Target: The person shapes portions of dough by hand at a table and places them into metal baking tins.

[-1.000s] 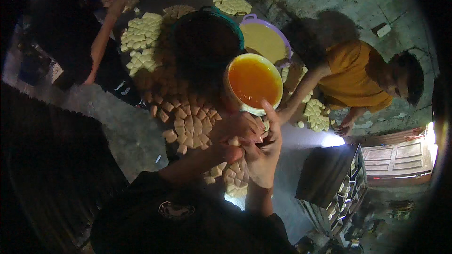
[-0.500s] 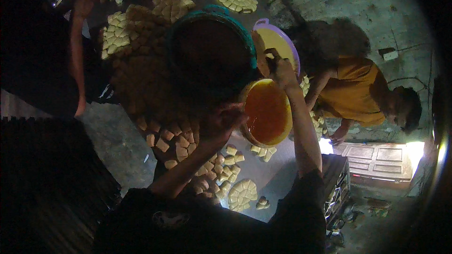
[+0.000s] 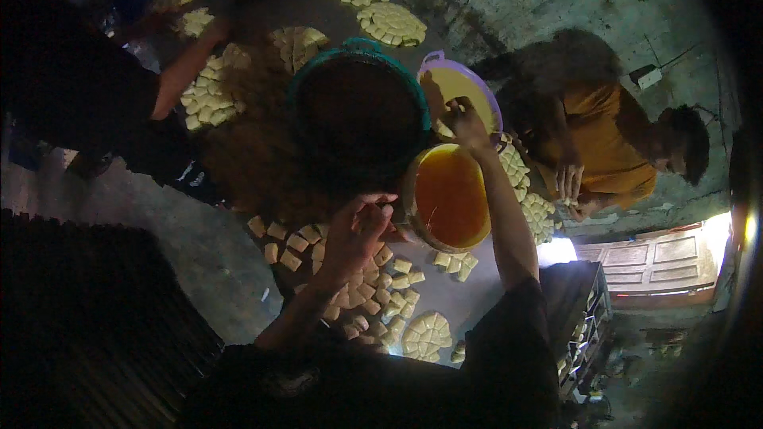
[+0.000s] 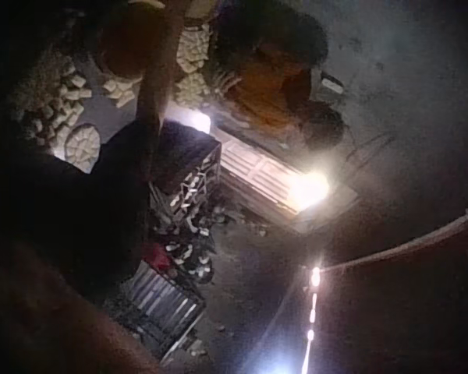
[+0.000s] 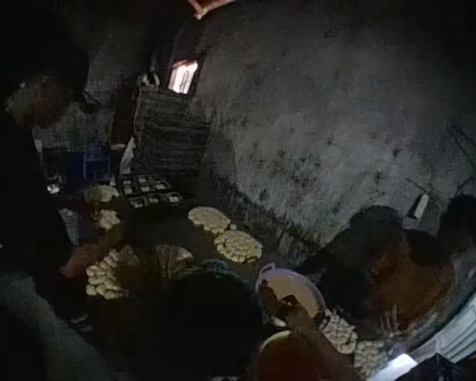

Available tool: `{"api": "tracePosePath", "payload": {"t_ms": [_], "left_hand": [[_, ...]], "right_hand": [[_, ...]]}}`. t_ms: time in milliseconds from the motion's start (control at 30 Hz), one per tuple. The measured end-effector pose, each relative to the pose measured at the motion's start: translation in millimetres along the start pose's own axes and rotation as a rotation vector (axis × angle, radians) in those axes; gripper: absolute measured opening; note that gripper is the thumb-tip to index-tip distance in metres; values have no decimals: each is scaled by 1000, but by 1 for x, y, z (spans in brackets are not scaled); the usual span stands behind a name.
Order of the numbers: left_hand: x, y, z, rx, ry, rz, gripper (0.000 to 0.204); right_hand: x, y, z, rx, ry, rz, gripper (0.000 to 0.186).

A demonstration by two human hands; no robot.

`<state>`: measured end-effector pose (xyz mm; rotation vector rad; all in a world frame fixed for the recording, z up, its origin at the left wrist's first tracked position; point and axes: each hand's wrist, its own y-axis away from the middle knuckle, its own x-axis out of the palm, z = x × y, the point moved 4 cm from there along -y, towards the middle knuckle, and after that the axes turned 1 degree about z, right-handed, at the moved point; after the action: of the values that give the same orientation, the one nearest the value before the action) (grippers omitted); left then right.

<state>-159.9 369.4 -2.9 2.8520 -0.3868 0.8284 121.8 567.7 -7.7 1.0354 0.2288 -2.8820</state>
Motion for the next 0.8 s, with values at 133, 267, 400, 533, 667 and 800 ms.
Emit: {"api": "tracePosePath", "payload": {"t_ms": [133,267,400,533,667,800], "left_hand": [[17,24,-34,27,-74,-19,40],[56,48,-35,-25,93,160,53],[108,85,-29,-131,495,252,49],[158,122,1,-320,611,273,39],[208,162,23,-232,483,396,40],[259,204,45,-201,151,555,44]], "right_hand": [[-5,78,110,265,-886,-49,27],[11,205,210,97,-1026,-150,25],[-2,283,213,-103,-1062,-218,29],[-44,365,183,-189,-1042,-201,34],[-83,436,192,-239,-416,-409,46],[-116,508,199,-316,236,-562,36]]}}
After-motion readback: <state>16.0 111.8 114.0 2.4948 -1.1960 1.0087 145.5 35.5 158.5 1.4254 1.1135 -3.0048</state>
